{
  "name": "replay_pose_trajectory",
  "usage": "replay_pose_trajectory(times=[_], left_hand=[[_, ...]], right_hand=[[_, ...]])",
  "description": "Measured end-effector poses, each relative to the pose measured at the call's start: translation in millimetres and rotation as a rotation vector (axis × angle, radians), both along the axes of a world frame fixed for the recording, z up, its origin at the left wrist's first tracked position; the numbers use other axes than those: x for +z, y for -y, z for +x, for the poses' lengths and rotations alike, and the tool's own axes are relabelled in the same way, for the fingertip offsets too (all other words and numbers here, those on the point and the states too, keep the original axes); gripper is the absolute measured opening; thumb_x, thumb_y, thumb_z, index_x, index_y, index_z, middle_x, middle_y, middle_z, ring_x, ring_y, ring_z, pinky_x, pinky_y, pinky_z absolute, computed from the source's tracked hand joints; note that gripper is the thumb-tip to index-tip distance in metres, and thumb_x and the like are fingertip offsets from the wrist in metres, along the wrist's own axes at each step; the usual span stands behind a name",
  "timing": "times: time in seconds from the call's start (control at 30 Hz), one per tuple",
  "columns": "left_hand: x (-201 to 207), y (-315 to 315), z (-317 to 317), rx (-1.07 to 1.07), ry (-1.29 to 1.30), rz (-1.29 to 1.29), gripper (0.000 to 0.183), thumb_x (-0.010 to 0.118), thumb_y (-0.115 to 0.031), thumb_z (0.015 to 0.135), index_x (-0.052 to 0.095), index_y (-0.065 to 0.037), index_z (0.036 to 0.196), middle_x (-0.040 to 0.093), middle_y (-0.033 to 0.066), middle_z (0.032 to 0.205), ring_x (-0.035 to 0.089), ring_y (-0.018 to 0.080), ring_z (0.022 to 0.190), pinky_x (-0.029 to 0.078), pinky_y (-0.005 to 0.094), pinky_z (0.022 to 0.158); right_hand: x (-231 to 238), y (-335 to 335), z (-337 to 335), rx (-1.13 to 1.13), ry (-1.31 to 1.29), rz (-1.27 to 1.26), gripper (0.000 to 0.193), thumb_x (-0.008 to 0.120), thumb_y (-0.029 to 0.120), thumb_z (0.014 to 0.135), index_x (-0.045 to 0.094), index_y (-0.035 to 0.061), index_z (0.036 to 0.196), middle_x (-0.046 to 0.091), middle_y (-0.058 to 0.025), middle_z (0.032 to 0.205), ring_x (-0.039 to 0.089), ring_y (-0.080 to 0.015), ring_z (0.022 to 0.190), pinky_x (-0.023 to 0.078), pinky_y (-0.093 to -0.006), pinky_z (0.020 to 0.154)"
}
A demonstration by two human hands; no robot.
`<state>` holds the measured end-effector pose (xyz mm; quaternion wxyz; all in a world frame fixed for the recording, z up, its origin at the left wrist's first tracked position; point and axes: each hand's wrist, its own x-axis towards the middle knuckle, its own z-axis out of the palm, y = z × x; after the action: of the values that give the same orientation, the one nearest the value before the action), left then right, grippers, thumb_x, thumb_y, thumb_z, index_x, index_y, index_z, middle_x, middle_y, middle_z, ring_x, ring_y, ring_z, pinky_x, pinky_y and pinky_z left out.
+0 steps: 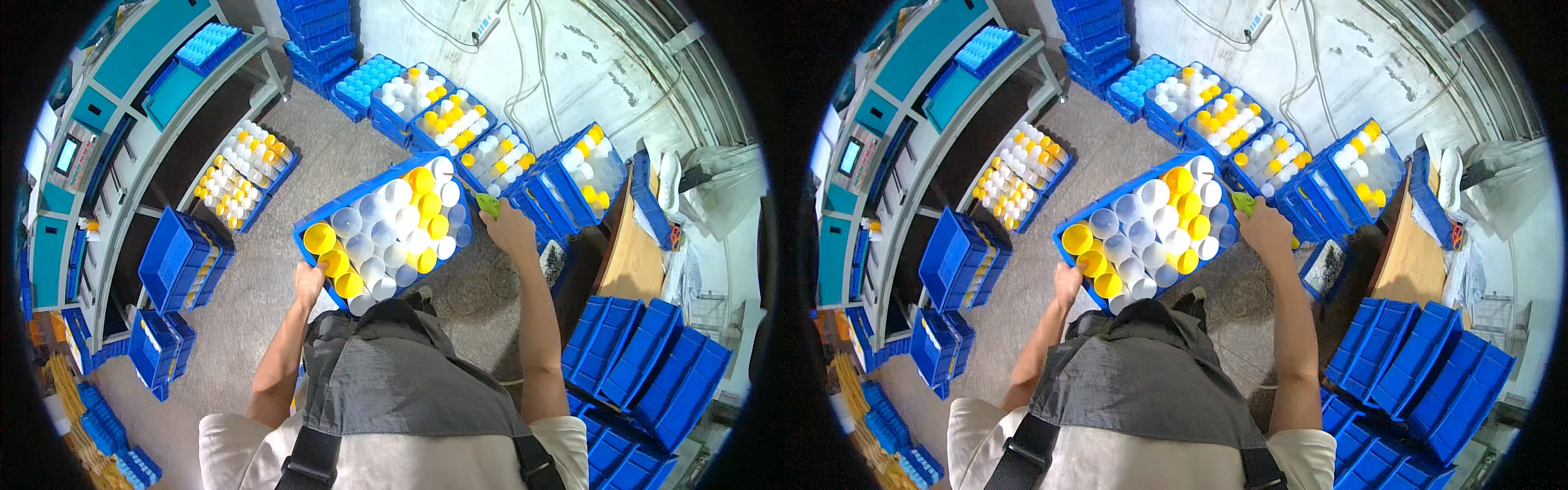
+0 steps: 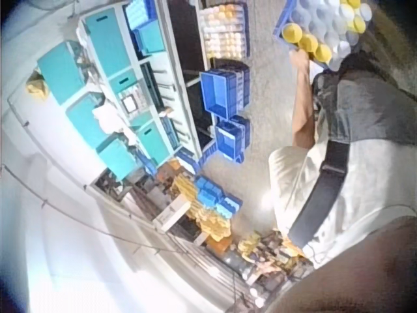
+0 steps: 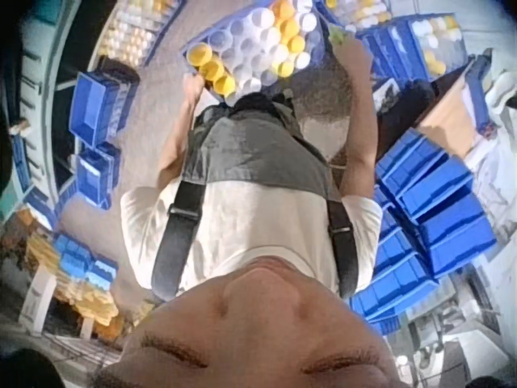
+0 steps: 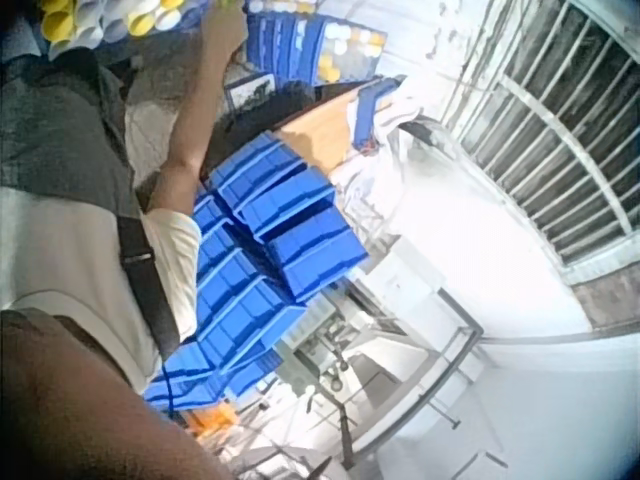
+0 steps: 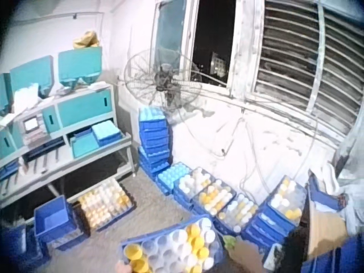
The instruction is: The person picks up stacks of white and yellow plastic cups and places them into blue trays. They carry the trays to a conveyor belt and load them, then return to repeat the process with additional cups and trays.
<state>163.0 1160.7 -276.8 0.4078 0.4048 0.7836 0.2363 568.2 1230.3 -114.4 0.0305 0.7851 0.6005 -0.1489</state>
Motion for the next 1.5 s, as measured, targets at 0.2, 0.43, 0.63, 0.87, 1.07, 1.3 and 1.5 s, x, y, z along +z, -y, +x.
replay_pose_trajectory(times=[0.2,0.43,0.63,0.87,1.07,1.3,1.5], left_hand=[[16,-21,-20,-0.08,-0.118,-0.073,0.033,0.067,-0.028,0.081,0.072,0.004,0.089,0.071,0.0259,0.087,0.07,0.0384,0.088,0.053,0.0449,0.079],[9,-34,-34,-0.127,-0.247,-0.071,0.041,0.062,-0.028,0.078,0.068,0.002,0.106,0.069,0.0296,0.09,0.067,0.0439,0.091,0.051,0.0491,0.086],[4,-39,-30,-0.141,-0.305,-0.117,0.067,0.059,-0.023,0.079,0.044,0.014,0.133,0.068,0.03,0.096,0.067,0.0444,0.095,0.051,0.0492,0.087],[4,-28,-23,-0.025,-0.357,-0.111,0.075,0.06,-0.021,0.08,0.035,0.02,0.137,0.068,0.0314,0.094,0.068,0.0427,0.09,0.053,0.0468,0.085],[2,-11,-16,0.093,-0.368,-0.126,0.075,0.062,-0.021,0.079,0.035,0.021,0.135,0.068,0.0325,0.095,0.068,0.0425,0.093,0.053,0.0471,0.086],[-10,12,-24,0.264,-0.34,-0.161,0.049,0.063,-0.025,0.08,0.055,0.012,0.111,0.067,0.0329,0.096,0.066,0.0462,0.095,0.053,0.0483,0.087],[-24,39,-40,0.418,-0.311,-0.145,0.032,0.062,-0.021,0.077,0.068,0.006,0.094,0.068,0.0304,0.094,0.067,0.0455,0.093,0.054,0.0494,0.082]], right_hand=[[17,6,-45,0.049,0.021,-0.015,0.053,0.058,0.05,0.09,0.056,0.005,0.118,0.07,-0.0222,0.095,0.068,-0.0408,0.09,0.053,-0.0499,0.079],[16,18,-110,0.191,-0.114,-0.088,0.052,0.058,0.049,0.091,0.056,0.0037,0.115,0.069,-0.0232,0.092,0.068,-0.041,0.089,0.053,-0.0506,0.077],[11,27,-158,0.351,-0.125,-0.115,0.046,0.058,0.047,0.092,0.053,0.005,0.111,0.069,-0.0235,0.087,0.068,-0.0423,0.084,0.052,-0.052,0.072],[7,27,-185,0.554,-0.195,-0.02,0.048,0.062,0.043,0.09,0.055,0.0056,0.12,0.069,-0.0212,0.08,0.068,-0.041,0.076,0.054,-0.0505,0.068],[10,25,-197,0.702,-0.225,-0.024,0.05,0.064,0.04,0.089,0.055,-0.0001,0.117,0.068,-0.0198,0.075,0.069,-0.0367,0.071,0.053,-0.0468,0.066],[-11,55,-169,0.773,-0.229,-0.188,0.051,0.061,0.046,0.09,0.057,0.0045,0.12,0.069,-0.0233,0.079,0.069,-0.0409,0.077,0.054,-0.0499,0.069],[-19,59,-149,0.707,-0.207,-0.273,0.045,0.062,0.042,0.09,0.057,0.0019,0.11,0.069,-0.0235,0.083,0.069,-0.039,0.082,0.054,-0.0492,0.072]])
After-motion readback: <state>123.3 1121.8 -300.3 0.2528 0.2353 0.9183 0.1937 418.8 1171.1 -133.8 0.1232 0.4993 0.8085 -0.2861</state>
